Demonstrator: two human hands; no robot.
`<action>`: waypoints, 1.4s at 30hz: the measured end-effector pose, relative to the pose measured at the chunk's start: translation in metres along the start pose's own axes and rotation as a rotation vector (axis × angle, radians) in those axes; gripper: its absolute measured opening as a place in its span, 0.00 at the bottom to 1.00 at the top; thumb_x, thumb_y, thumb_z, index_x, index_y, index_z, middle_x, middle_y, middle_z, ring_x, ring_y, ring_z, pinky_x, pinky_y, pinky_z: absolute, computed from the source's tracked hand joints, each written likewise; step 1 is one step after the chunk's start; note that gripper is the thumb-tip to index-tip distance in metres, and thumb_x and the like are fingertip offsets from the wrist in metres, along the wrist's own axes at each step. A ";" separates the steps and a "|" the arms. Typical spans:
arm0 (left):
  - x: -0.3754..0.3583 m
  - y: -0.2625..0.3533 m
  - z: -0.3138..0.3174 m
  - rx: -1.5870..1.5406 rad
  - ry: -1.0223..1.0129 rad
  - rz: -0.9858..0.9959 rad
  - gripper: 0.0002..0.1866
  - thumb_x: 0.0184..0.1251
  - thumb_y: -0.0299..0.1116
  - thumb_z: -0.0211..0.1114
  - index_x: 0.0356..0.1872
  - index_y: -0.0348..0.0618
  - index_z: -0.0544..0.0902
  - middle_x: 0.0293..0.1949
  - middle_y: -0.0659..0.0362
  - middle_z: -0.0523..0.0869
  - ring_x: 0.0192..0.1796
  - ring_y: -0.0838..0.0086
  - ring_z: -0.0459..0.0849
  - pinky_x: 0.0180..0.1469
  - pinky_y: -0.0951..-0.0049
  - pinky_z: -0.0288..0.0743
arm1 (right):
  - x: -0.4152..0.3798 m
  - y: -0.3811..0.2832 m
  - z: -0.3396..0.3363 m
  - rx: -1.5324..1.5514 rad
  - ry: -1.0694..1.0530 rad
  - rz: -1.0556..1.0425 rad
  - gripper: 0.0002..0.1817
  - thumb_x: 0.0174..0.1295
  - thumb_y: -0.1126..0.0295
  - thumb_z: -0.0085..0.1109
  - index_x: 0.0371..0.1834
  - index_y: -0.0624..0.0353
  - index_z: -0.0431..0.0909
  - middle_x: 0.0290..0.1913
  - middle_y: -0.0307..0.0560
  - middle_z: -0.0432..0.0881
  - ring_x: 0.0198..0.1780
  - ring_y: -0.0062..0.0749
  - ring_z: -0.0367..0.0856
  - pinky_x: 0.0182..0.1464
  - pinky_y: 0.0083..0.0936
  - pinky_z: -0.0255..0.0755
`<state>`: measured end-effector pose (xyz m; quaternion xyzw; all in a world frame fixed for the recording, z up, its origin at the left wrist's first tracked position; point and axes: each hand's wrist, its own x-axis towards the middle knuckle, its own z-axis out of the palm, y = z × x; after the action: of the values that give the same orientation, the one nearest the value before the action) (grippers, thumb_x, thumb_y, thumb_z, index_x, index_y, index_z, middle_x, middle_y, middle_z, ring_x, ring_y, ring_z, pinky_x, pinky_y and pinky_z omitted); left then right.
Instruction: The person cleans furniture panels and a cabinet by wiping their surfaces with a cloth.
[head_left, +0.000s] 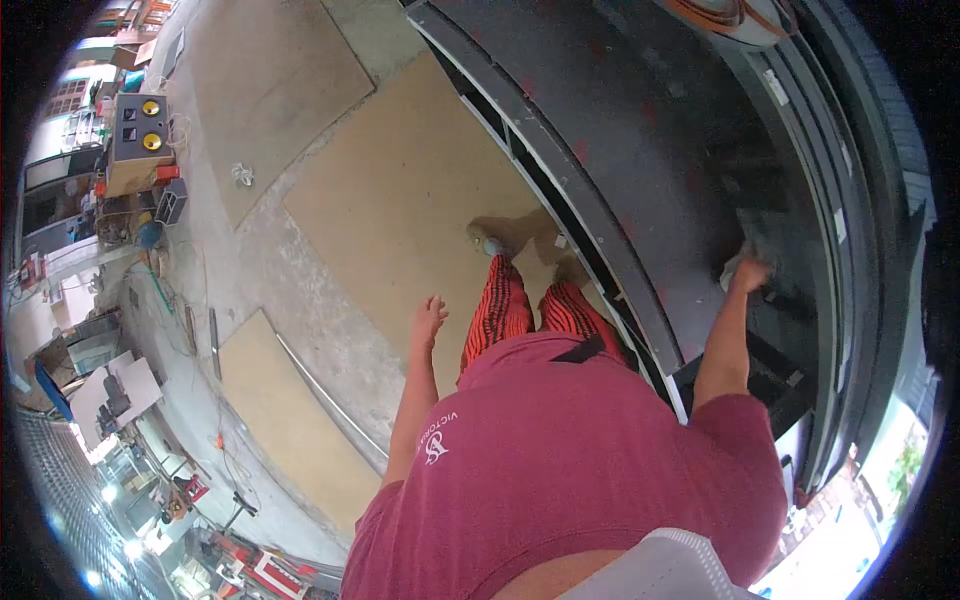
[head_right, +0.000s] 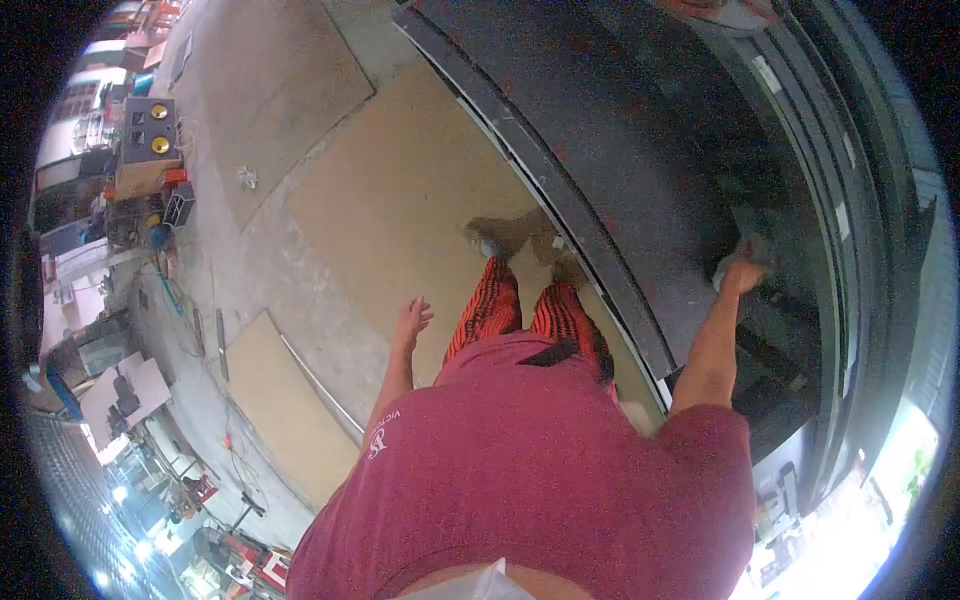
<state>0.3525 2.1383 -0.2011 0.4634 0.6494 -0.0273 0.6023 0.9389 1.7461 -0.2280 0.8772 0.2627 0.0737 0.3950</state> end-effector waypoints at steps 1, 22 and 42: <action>0.001 0.000 0.001 -0.001 0.003 0.004 0.27 0.66 0.49 0.52 0.59 0.40 0.66 0.50 0.52 0.79 0.43 0.67 0.81 0.43 0.69 0.73 | -0.001 -0.011 0.005 -0.024 0.025 0.131 0.21 0.64 0.59 0.44 0.53 0.60 0.73 0.47 0.51 0.79 0.48 0.38 0.76 0.52 0.43 0.66; 0.015 0.014 -0.007 0.023 -0.042 0.033 0.24 0.67 0.44 0.52 0.56 0.36 0.70 0.43 0.53 0.81 0.38 0.71 0.82 0.38 0.73 0.73 | 0.034 -0.101 -0.203 1.459 -0.061 0.548 0.28 0.55 0.63 0.57 0.57 0.65 0.66 0.53 0.60 0.72 0.51 0.51 0.73 0.54 0.41 0.66; 0.093 0.041 -0.134 -0.093 0.086 -0.005 0.22 0.67 0.47 0.50 0.52 0.40 0.71 0.44 0.55 0.80 0.38 0.71 0.81 0.35 0.74 0.72 | 0.106 -0.247 -0.309 1.187 0.011 0.453 0.29 0.54 0.65 0.56 0.58 0.64 0.62 0.47 0.63 0.73 0.48 0.52 0.76 0.48 0.42 0.72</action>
<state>0.2919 2.2944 -0.2182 0.4340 0.6766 0.0214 0.5945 0.8251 2.1390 -0.2079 0.9803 0.0689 0.0016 -0.1851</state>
